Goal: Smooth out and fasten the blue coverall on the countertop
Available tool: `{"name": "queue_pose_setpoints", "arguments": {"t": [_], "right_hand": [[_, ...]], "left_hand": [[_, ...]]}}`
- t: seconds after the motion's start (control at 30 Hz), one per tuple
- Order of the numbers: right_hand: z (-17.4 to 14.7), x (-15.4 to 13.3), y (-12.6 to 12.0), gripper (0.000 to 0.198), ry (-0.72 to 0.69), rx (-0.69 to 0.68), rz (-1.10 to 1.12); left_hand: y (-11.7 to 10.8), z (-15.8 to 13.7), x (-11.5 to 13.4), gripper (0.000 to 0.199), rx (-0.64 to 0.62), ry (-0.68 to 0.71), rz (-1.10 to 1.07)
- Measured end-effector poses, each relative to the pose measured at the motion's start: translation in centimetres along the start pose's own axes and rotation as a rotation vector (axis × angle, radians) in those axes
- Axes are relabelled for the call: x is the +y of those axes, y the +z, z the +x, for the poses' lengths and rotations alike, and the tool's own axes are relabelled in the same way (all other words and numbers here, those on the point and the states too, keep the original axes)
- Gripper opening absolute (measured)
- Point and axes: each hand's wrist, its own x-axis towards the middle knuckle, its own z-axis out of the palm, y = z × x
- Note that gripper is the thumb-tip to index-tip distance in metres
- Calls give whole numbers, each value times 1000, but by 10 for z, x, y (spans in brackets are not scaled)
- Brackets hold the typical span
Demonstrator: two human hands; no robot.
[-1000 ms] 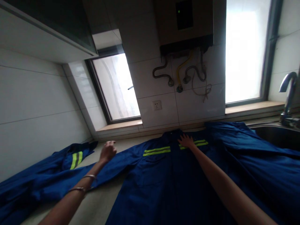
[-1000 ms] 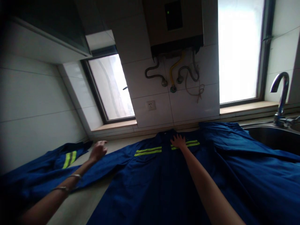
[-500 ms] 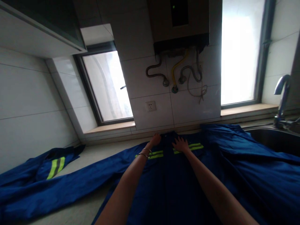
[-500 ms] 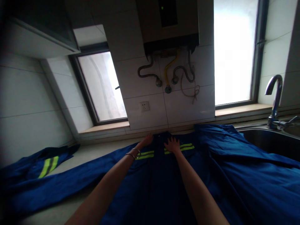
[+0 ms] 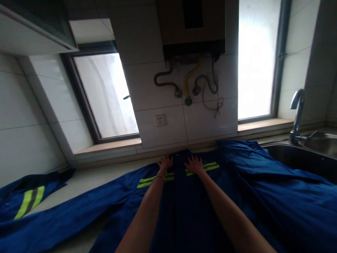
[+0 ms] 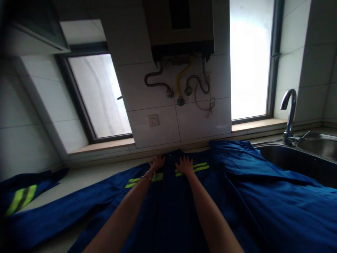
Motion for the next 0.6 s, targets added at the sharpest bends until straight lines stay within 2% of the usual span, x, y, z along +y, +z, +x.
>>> {"name": "queue_pose_setpoints", "arguments": {"t": [0.17, 0.37, 0.47, 0.6], "right_hand": [[1, 1, 2, 70, -1, 27, 7], [5, 1, 5, 72, 14, -18, 2], [4, 1, 5, 72, 10, -19, 3], [3, 2, 4, 72, 8, -13, 6]], "left_hand": [[9, -2, 5, 50, 81, -7, -12], [20, -22, 25, 66, -46, -44, -8], [23, -33, 25, 76, -99, -44, -3], [15, -46, 7, 66, -164, 121, 34]]}}
